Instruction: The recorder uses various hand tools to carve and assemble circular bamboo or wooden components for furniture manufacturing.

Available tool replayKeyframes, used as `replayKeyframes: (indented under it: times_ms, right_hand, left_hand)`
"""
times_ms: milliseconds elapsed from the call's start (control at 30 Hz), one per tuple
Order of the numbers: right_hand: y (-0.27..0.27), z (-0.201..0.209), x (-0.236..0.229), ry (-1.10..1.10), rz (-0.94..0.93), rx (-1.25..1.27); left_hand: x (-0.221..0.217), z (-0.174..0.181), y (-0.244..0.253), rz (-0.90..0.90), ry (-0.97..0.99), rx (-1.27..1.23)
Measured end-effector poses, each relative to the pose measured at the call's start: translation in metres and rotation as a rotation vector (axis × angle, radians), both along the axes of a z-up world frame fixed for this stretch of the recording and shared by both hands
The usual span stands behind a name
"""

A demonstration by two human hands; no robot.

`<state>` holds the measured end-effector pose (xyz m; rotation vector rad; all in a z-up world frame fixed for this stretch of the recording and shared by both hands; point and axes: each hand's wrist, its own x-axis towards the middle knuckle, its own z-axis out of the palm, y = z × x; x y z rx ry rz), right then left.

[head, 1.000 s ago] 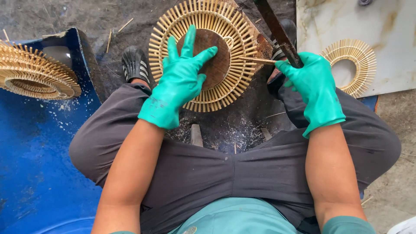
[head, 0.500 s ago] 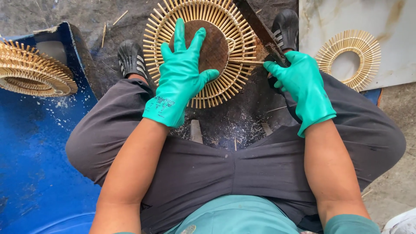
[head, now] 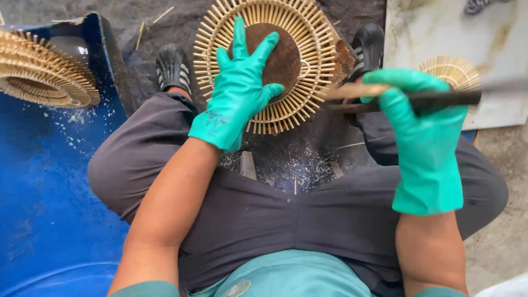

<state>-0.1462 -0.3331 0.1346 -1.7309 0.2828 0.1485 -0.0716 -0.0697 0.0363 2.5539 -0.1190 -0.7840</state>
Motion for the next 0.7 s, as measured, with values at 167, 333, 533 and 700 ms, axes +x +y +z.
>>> replayKeyframes:
  times_ms: [167, 333, 533, 700]
  right_hand:
    - [0.027, 0.001, -0.019, 0.002, 0.163, -0.019]
    - [0.044, -0.018, -0.036, -0.289, 0.306, -0.115]
    - [0.046, -0.020, -0.037, -0.078, 0.175, -0.007]
    - [0.040, -0.024, -0.033, -0.235, 0.231, -0.208]
  left_hand:
    - [0.003, -0.013, 0.002, 0.019, -0.037, -0.019]
    - [-0.001, -0.016, 0.000, 0.048, -0.072, -0.064]
    - [0.004, -0.011, 0.001, 0.034, -0.050, -0.078]
    - [0.010, -0.005, 0.000, -0.006, -0.005, -0.035]
